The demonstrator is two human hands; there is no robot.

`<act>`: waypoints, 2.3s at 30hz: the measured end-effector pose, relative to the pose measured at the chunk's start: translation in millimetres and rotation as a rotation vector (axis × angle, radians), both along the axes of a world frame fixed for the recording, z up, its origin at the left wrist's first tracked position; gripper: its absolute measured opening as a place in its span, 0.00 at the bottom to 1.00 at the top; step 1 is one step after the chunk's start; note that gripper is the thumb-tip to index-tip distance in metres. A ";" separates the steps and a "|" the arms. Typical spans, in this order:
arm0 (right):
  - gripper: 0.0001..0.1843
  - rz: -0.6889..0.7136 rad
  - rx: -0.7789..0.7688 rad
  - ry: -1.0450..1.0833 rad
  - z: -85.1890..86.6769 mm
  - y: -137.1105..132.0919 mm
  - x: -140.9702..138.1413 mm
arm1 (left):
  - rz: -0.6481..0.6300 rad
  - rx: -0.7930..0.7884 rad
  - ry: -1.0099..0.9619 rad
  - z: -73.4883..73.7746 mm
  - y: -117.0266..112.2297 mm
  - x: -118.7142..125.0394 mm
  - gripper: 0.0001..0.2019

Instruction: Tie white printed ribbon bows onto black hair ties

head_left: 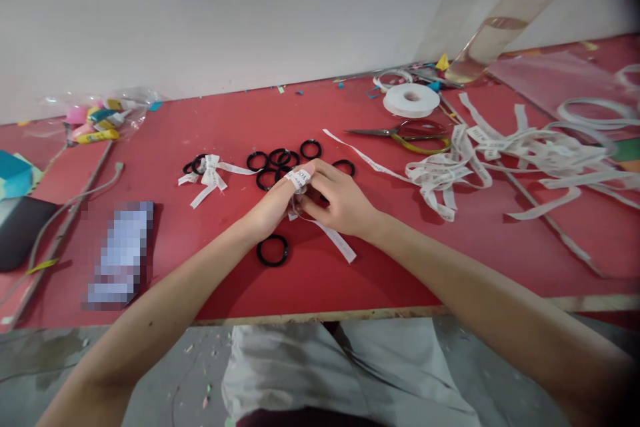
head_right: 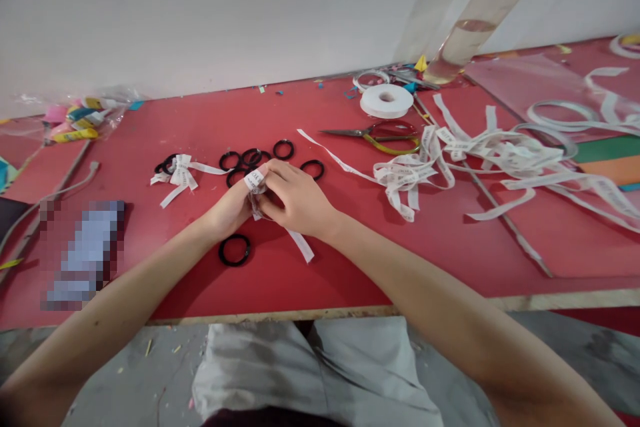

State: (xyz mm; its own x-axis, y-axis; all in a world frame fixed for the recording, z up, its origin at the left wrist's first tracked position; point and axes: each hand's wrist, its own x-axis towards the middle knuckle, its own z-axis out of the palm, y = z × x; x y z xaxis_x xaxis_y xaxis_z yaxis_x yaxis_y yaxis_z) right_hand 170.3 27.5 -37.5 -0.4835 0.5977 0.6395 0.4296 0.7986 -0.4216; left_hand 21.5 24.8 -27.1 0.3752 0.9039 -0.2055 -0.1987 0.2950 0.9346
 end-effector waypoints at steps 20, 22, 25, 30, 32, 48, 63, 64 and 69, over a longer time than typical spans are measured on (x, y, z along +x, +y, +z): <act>0.06 0.018 -0.057 0.018 -1.9 2.3 0.8 | 0.034 -0.059 0.053 3.0 -1.5 0.2 0.21; 0.05 0.012 -0.057 0.010 -1.8 2.2 1.6 | 0.029 -0.074 0.063 4.1 -2.2 0.3 0.21; 0.05 0.010 -0.070 -0.003 -1.7 1.9 2.5 | 0.029 -0.086 0.069 5.3 -2.7 0.0 0.22; 0.07 0.038 -0.091 0.017 -1.3 1.0 2.8 | 0.022 -0.090 0.045 7.3 -2.7 -0.9 0.24; 0.07 0.039 -0.103 0.022 -1.3 1.0 2.7 | 0.018 -0.093 0.040 7.9 -2.8 -1.0 0.24; 0.05 -0.004 -0.099 0.006 -3.5 0.1 1.3 | -0.023 -0.087 0.024 7.1 -1.7 0.8 0.25; 0.06 -0.007 -0.113 -0.005 -2.3 -0.5 2.4 | -0.072 -0.044 0.012 6.4 -0.9 -0.6 0.22; 0.07 -0.004 -0.115 0.000 -2.6 -0.3 2.5 | -0.074 -0.040 0.012 5.7 -0.8 -0.7 0.22; 0.06 0.005 -0.127 0.004 -4.2 0.5 3.8 | -0.060 -0.044 0.015 4.7 -1.1 -0.8 0.21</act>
